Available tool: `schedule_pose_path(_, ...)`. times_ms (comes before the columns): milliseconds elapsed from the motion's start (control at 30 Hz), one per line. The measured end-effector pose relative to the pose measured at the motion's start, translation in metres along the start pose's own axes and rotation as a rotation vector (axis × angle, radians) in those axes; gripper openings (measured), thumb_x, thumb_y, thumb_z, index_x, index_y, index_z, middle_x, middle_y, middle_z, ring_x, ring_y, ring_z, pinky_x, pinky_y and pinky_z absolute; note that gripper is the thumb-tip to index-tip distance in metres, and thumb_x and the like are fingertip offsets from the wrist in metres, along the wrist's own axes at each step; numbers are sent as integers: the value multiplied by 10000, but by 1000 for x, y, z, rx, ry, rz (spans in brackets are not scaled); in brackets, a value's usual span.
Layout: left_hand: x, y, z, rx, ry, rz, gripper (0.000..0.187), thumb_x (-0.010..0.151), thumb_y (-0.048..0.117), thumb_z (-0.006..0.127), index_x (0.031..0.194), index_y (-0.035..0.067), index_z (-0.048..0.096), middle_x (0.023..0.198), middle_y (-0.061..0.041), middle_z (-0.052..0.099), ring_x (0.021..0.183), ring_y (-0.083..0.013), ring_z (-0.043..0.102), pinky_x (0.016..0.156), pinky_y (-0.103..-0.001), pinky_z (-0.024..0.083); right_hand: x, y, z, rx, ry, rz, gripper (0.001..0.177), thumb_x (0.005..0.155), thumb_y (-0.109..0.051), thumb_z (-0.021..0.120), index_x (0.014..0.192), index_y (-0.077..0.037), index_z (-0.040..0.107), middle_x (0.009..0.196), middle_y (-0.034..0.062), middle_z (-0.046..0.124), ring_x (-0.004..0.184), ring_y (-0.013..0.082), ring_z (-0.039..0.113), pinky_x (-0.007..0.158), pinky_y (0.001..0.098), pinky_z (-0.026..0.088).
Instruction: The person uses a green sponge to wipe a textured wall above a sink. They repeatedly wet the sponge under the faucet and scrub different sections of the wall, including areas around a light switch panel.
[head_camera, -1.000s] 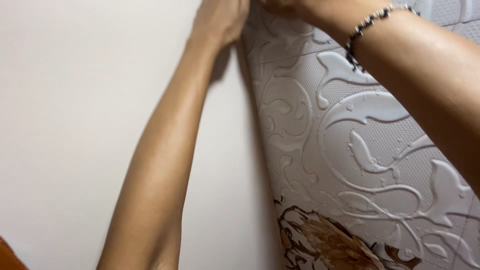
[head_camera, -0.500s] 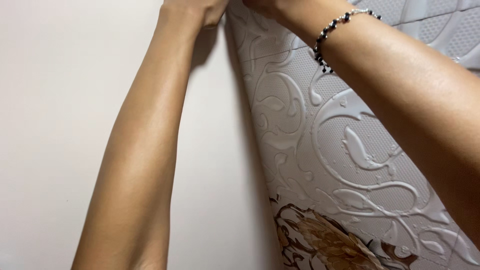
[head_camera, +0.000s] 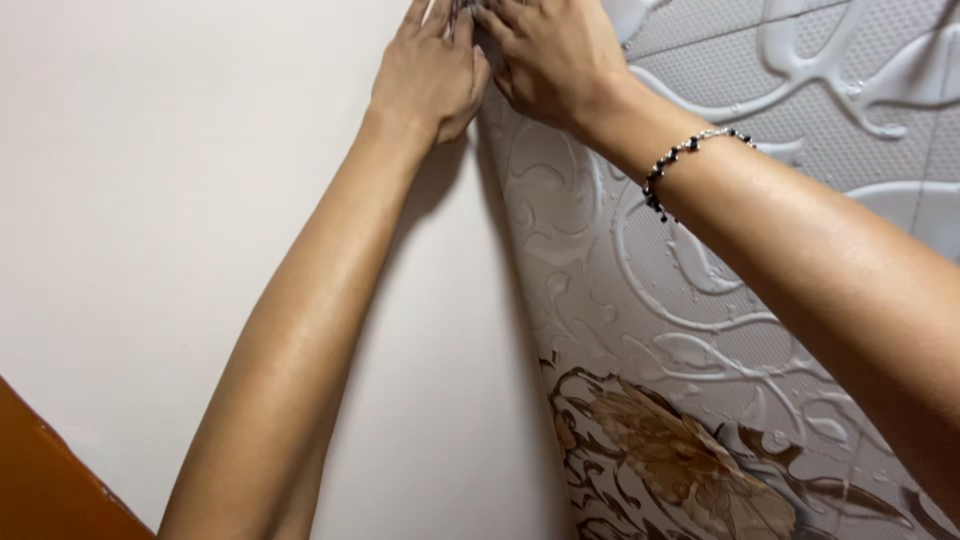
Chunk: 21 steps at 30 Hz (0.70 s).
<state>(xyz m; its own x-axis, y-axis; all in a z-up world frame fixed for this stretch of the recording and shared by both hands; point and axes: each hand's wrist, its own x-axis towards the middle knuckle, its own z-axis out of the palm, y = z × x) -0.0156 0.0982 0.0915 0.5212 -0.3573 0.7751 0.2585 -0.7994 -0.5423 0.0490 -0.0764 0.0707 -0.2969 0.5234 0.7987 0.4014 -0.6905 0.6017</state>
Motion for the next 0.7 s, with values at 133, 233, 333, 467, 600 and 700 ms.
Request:
schedule_pose_path(133,-27,21,3,28,-48,22,619,1061,299,276,1429,-170,442,1487,-285,500,1536,-258,226,1264,-387,98,-23,-13,-6,-187,-101,-38,586,1066,-429,392,1516,-73,515,1607,51,462,1418,144,463,1214,430,225)
schedule_pose_path(233,-48,35,6,18,-58,23,624,1057,311,281,1427,-163,447,1536,-260,451,1544,-242,197,1266,-381,94,-43,-26,-19,-242,-89,-77,605,1089,-457,379,1539,-71,495,1614,46,459,1496,122,409,1292,399,101)
schedule_pose_path(333,-70,54,11,-20,-81,2,630,1050,325,284,1429,-153,442,1556,-250,423,1546,-230,178,1266,-377,100,-60,-37,-29,-272,-106,-109,637,1036,-472,391,1537,-89,478,1600,35,456,1499,125,389,1287,395,51)
schedule_pose_path(467,-103,77,21,-3,-35,-3,638,1039,335,291,1426,-153,432,1584,-261,389,1533,-234,175,1259,-370,105,-81,-53,-40,-320,-158,-140,688,963,-500,396,1527,-108,440,1587,13,444,1489,119,360,1260,382,18)
schedule_pose_path(600,-127,99,30,37,-110,7,667,1050,348,292,1451,-170,420,1591,-241,376,1551,-214,157,1273,-358,83,-101,-64,-51,-238,-404,-193,669,1024,-482,373,1563,-86,400,1597,59,427,1492,145,325,1283,400,21)
schedule_pose_path(700,-147,113,33,91,-146,26,674,1035,345,289,1460,-163,415,1596,-215,372,1563,-209,137,1273,-354,61,-116,-77,-55,-266,-444,-213,702,1008,-503,336,1577,-92,345,1610,56,372,1502,152,267,1262,394,9)
